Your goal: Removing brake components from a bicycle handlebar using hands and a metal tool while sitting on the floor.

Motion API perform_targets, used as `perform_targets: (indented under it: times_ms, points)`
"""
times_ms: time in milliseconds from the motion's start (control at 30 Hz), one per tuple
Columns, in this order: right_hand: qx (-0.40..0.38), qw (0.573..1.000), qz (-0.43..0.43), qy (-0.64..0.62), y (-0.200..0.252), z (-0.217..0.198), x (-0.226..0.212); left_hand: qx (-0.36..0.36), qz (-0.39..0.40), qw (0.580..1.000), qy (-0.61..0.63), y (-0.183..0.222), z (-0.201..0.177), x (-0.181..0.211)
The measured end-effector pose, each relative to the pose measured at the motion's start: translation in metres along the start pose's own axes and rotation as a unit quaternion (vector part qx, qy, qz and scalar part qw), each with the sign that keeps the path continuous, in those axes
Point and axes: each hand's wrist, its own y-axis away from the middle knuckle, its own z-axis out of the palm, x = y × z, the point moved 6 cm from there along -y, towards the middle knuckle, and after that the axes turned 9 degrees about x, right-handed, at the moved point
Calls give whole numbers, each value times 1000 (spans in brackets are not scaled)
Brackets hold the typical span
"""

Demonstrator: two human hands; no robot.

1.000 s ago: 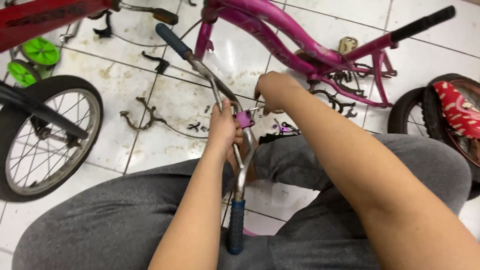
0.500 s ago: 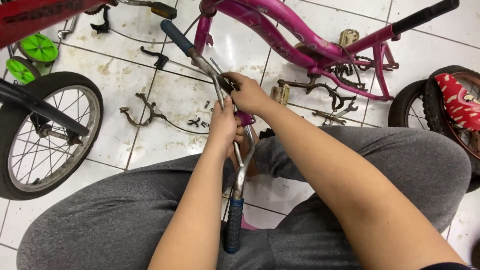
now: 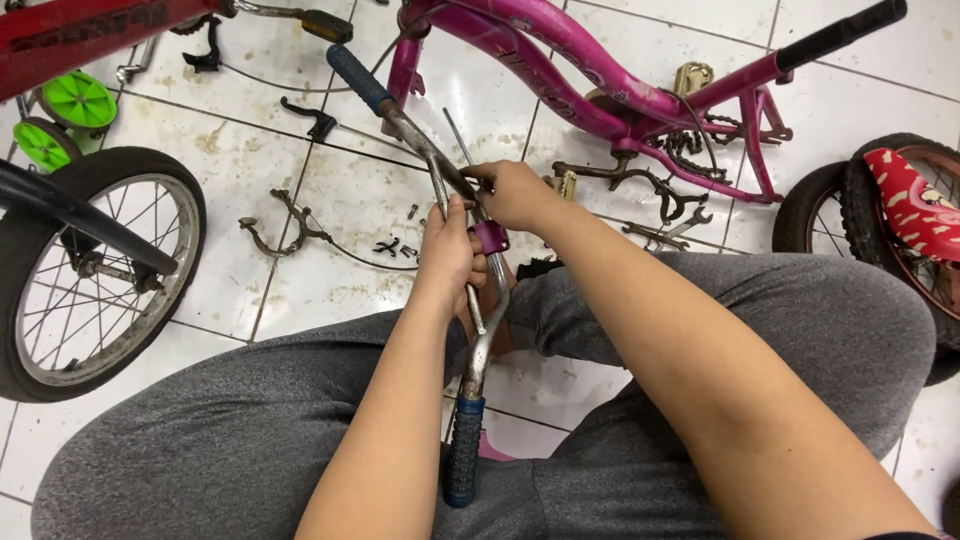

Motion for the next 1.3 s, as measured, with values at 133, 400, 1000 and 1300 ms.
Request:
perform_targets:
  times_ms: [133, 400, 1000, 1300]
  points:
    - [-19, 999, -16, 46, 2, 6, 5, 9, 3, 1000, -11, 1, 0, 4]
    - [5, 996, 49, -79, 8, -1, 23, 6, 8, 1000, -1, -1, -1, -1]
    - [-20, 996, -75, 50, 19, 17, 5, -1, 5, 1000, 0, 9, 3, 7]
    - [36, 989, 79, -120, 29, 13, 6, 5, 8, 1000, -1, 4, 1, 4]
